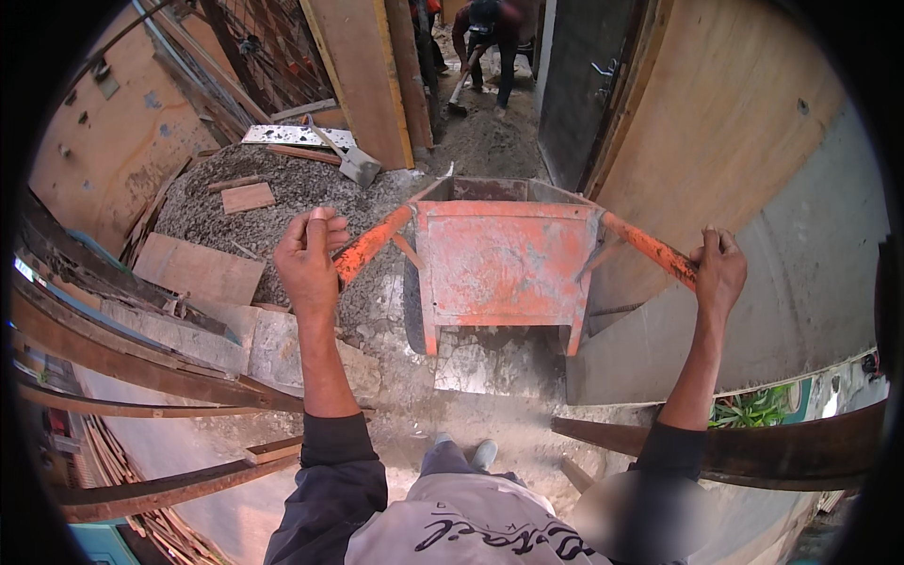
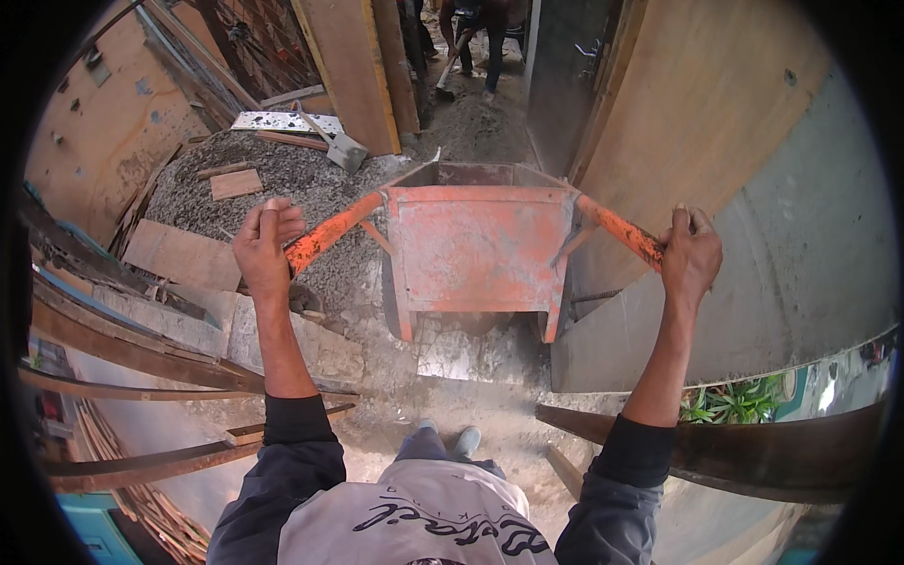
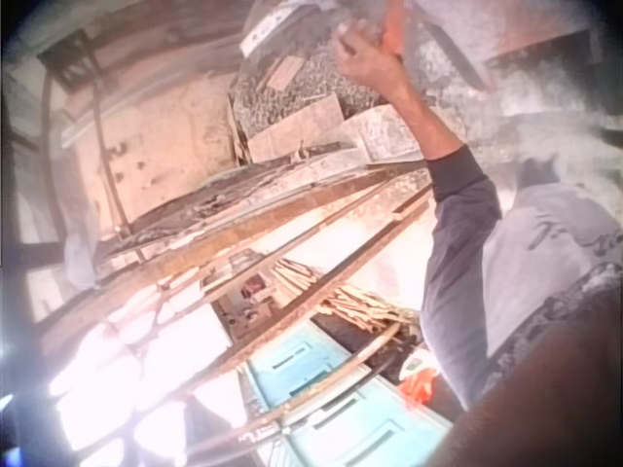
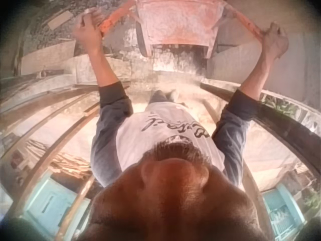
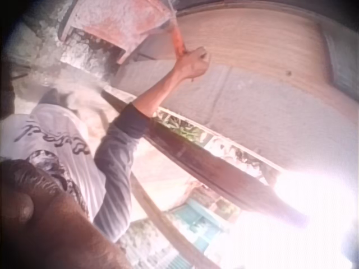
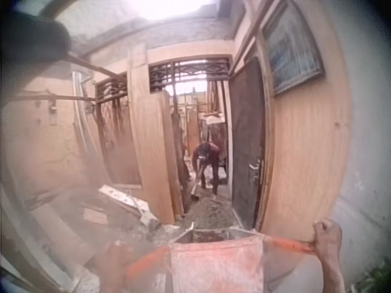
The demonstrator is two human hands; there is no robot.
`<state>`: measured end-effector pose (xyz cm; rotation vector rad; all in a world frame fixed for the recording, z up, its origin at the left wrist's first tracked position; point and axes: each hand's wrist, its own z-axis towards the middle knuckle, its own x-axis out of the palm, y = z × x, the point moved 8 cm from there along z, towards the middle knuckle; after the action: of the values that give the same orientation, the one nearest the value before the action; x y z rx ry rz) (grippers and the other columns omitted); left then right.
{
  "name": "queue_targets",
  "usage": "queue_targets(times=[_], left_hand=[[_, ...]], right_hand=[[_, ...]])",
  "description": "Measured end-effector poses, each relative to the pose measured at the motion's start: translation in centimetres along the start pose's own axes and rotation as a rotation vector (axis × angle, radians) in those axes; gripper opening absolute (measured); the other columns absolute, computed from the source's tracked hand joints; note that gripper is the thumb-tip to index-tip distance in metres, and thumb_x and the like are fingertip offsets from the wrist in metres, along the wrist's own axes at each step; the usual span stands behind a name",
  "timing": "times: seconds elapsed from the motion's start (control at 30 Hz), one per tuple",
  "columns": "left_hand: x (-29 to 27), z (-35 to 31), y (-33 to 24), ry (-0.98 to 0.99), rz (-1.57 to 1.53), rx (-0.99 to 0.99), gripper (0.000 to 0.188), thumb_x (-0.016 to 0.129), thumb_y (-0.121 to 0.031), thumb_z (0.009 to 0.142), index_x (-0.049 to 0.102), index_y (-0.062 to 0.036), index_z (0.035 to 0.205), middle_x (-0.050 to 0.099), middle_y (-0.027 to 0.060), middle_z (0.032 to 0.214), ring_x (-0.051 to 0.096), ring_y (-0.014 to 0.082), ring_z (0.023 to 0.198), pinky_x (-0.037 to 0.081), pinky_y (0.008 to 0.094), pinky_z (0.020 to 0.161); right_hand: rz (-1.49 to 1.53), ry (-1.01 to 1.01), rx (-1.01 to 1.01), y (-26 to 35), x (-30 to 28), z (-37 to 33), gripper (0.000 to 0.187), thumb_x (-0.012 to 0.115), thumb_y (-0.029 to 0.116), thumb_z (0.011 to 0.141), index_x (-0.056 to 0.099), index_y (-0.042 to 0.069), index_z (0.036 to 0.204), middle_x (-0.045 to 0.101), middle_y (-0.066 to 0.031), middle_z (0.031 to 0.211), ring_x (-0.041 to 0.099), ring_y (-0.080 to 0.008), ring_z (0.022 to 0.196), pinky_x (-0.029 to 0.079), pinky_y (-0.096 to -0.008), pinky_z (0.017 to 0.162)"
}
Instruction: The person walks through a narrow alley and pushes a wheelbarrow filled with wet concrete into a construction area. They repeatedly tilt the wheelbarrow to pour the concrete onto the ground while another worker shovels nearby.
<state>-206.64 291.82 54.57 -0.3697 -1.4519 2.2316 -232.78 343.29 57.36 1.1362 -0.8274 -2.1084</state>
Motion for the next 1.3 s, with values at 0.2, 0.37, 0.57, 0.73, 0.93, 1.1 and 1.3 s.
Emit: queue_targets(times=[0.2, 0.37, 0.57, 0.73, 0.93, 1.1, 1.3], left_hand=[[-0.11, -0.03, 0.11, -0.004, -0.008, 0.002, 0.027, 0.058, -0.020, 0.104, 0.071, 0.0035, 0.105, 0.073, 0.0102, 0.087, 0.068, 0.0136, 0.073, 0.056, 0.0273, 0.069], [-0.13, 0.00, -0.02, -0.010, -0.005, 0.002, 0.027, 0.058, -0.021, 0.104, 0.071, 0.0036, 0.105, 0.073, 0.0101, 0.086, 0.069, 0.0133, 0.073, 0.056, 0.0273, 0.069], [0.06, 0.00, 0.09, -0.009, 0.015, 0.007, 0.028, 0.058, -0.021, 0.104, 0.071, 0.0042, 0.105, 0.073, 0.0103, 0.086, 0.069, 0.0134, 0.072, 0.056, 0.0272, 0.068], [-0.15, 0.29, 0.34, 0.010, 0.037, 0.021, 0.031, 0.055, -0.022, 0.104, 0.070, 0.0050, 0.108, 0.074, 0.0138, 0.090, 0.071, 0.0174, 0.075, 0.059, 0.0297, 0.071], [0.01, 0.26, 0.35, -0.006, -0.004, 0.008, 0.029, 0.057, -0.021, 0.104, 0.071, 0.0046, 0.105, 0.073, 0.0111, 0.088, 0.069, 0.0133, 0.073, 0.057, 0.0276, 0.069], [0.00, 0.39, 0.29, 0.014, 0.026, 0.013, 0.032, 0.055, -0.023, 0.104, 0.070, 0.0052, 0.108, 0.074, 0.0144, 0.091, 0.071, 0.0183, 0.076, 0.059, 0.0303, 0.072], [-0.22, 0.28, 0.27, 0.009, 0.013, 0.008, 0.032, 0.055, -0.023, 0.104, 0.069, 0.0057, 0.109, 0.074, 0.0143, 0.091, 0.071, 0.0187, 0.076, 0.059, 0.0305, 0.072]], right_hand=[[0.001, 0.001, 0.022, 0.10, -0.15, -0.18, 0.035, 0.059, 0.033, 0.097, 0.071, 0.001, 0.090, 0.062, -0.0072, 0.062, 0.059, -0.0163, 0.060, 0.047, -0.0346, 0.066], [0.000, 0.009, 0.011, 0.40, -0.12, -0.19, 0.035, 0.059, 0.033, 0.097, 0.070, 0.001, 0.089, 0.063, -0.0073, 0.062, 0.060, -0.0164, 0.060, 0.047, -0.0346, 0.066], [-0.009, 0.013, -0.014, 0.06, -0.17, 0.02, 0.035, 0.058, 0.033, 0.097, 0.070, 0.001, 0.089, 0.064, -0.0080, 0.063, 0.060, -0.0175, 0.061, 0.047, -0.0353, 0.067], [0.005, 0.013, -0.004, 0.36, -0.08, -0.07, 0.036, 0.058, 0.034, 0.097, 0.070, 0.001, 0.090, 0.064, -0.0079, 0.063, 0.061, -0.0176, 0.061, 0.047, -0.0352, 0.067], [-0.004, 0.006, 0.012, 0.19, -0.06, -0.01, 0.035, 0.059, 0.033, 0.097, 0.071, 0.001, 0.090, 0.063, -0.0074, 0.063, 0.061, -0.0170, 0.061, 0.047, -0.0347, 0.067], [0.009, 0.007, 0.021, 0.35, -0.13, -0.12, 0.035, 0.059, 0.033, 0.098, 0.070, 0.001, 0.087, 0.063, -0.0072, 0.062, 0.060, -0.0159, 0.060, 0.047, -0.0345, 0.067], [0.006, 0.005, 0.010, 0.47, -0.07, -0.08, 0.035, 0.059, 0.033, 0.098, 0.069, 0.001, 0.086, 0.063, -0.0070, 0.062, 0.059, -0.0153, 0.059, 0.047, -0.0346, 0.067]])
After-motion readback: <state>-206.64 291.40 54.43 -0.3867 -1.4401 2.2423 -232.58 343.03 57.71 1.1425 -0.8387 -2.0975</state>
